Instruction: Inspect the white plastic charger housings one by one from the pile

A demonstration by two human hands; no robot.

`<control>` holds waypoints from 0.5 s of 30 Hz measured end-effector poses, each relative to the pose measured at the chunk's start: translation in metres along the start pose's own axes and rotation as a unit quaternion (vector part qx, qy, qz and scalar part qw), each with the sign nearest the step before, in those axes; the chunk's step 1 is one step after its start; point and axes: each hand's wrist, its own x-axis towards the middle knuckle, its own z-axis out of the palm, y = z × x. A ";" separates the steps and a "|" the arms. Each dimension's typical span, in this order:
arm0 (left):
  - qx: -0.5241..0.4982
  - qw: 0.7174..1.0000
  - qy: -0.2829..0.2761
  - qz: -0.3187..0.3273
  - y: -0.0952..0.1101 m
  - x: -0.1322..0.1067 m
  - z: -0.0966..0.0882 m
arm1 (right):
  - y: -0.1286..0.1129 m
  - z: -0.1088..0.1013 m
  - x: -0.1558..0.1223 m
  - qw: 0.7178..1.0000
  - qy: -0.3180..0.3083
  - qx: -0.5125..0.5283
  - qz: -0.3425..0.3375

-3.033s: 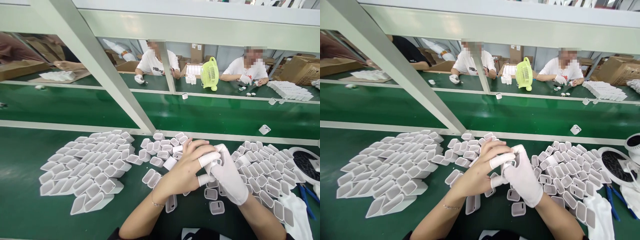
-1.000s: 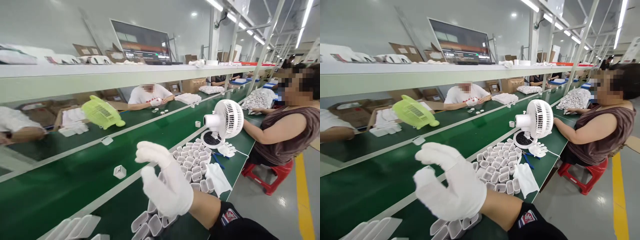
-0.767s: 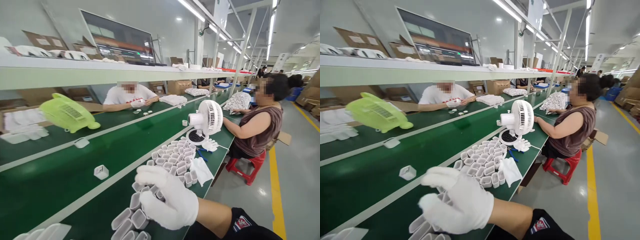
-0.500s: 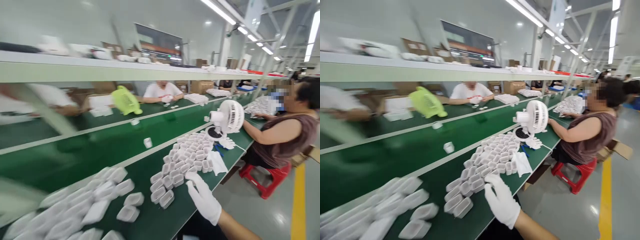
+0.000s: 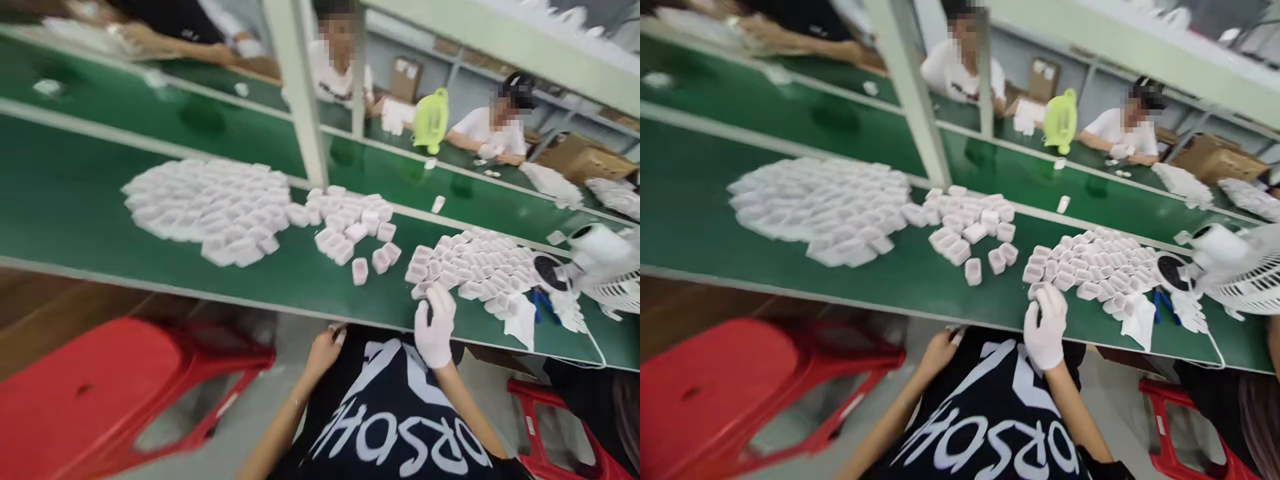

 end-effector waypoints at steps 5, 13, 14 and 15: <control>-0.106 0.992 0.056 0.026 -0.024 -0.031 0.012 | 0.015 0.003 -0.007 0.999 -0.019 -0.017 -0.028; -0.291 0.934 0.084 0.189 -0.018 -0.054 0.026 | 0.009 -0.012 -0.007 0.993 -0.116 -0.009 0.028; -0.310 0.924 0.122 0.190 -0.020 -0.053 0.016 | 0.004 -0.017 -0.001 0.990 -0.133 -0.005 0.048; -0.326 0.911 0.167 0.190 -0.021 -0.052 0.004 | -0.001 -0.023 0.006 0.985 -0.156 0.005 0.074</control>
